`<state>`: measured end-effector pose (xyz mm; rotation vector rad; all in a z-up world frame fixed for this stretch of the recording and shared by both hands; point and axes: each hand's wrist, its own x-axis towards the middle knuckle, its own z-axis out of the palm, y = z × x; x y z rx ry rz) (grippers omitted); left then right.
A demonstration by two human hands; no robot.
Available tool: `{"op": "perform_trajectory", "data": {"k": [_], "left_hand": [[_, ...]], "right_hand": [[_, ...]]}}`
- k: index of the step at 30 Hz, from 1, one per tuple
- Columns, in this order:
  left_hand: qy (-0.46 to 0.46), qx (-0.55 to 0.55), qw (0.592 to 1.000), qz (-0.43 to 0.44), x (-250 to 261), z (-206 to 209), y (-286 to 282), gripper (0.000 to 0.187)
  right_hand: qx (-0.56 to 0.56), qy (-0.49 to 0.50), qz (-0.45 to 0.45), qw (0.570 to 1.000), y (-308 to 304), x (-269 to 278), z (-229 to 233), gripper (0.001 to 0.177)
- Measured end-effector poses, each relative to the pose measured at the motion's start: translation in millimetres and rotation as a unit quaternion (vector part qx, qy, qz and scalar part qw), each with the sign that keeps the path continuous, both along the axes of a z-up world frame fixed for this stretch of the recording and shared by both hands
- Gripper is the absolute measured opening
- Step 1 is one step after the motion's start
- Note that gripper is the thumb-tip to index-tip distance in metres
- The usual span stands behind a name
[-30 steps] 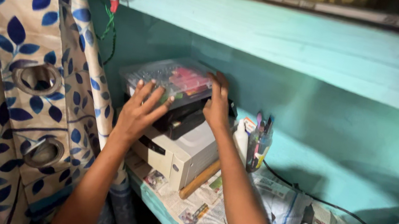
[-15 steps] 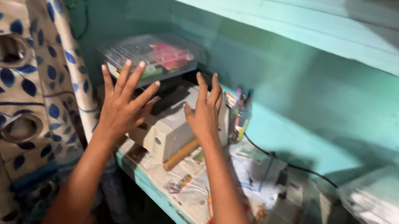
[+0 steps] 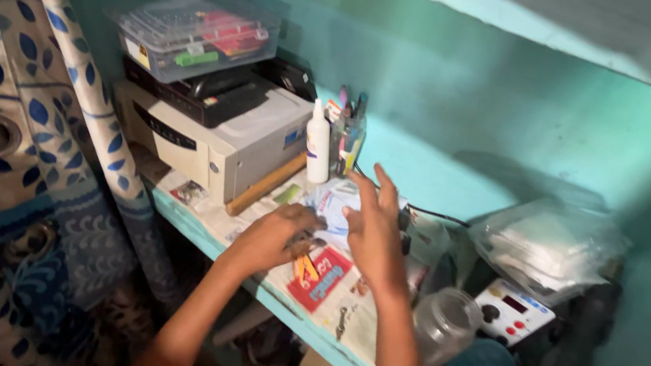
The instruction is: The person retrieves a plastic storage box from a shelf, places it on a bed, and sorts through small items including metal balls and clips. They move items between the box and the shelf, handling them one at a time, and eventually close the box and return it to the shelf.
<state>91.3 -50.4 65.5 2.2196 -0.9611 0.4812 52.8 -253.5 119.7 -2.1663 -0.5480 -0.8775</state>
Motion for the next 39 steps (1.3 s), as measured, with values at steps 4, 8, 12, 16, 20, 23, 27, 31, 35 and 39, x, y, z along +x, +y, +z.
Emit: {"op": "perform_trajectory", "data": {"k": [4, 8, 12, 16, 20, 23, 27, 31, 35, 39], "left_hand": [[-0.065, 0.051, 0.996, -0.029, 1.3, -45.3, -15.7, 0.044], [-0.016, 0.089, 0.995, 0.030, -12.8, -61.0, -14.4, 0.040], [0.005, 0.081, 0.997, 0.009, -29.6, -53.6, -5.0, 0.040], [-0.005, 0.000, 0.999, -0.053, -47.3, -43.6, -1.4, 0.047], [-0.009, -0.068, 0.996, -0.055, -55.7, -29.3, -14.8, 0.043], [0.001, -0.068, 0.997, -0.034, -51.1, -18.1, -38.9, 0.045], [-0.064, -0.010, 0.997, -0.030, -30.8, 0.7, -82.9, 0.048], [-0.162, 0.121, 0.979, -0.032, 0.7, 13.2, -112.1, 0.061], [-0.158, 0.217, 0.963, 0.005, 37.3, 6.4, -124.6, 0.062], [-0.136, 0.162, 0.977, 0.022, 62.3, -0.7, -105.4, 0.050]], "right_hand": [[-0.068, 0.071, -0.027, 0.995, 1.1, -37.8, -51.9, 0.058], [-0.142, 0.096, -0.071, 0.983, 0.3, -56.7, -112.8, 0.051], [-0.152, 0.083, -0.098, 0.980, -2.7, -69.2, -149.9, 0.056], [-0.167, 0.109, -0.101, 0.975, -1.2, -86.2, -140.9, 0.065], [-0.152, 0.116, -0.126, 0.973, -1.0, -99.0, -121.4, 0.063], [-0.106, 0.119, -0.133, 0.978, -3.3, -97.1, -116.3, 0.050], [0.005, 0.110, -0.092, 0.990, -13.8, -84.7, -116.4, 0.045], [0.058, 0.040, -0.062, 0.996, -19.6, -80.4, -118.7, 0.050], [0.050, 0.019, -0.062, 0.997, -18.0, -79.8, -118.8, 0.054], [0.069, 0.046, -0.039, 0.996, -15.9, -80.8, -112.4, 0.056]]}}
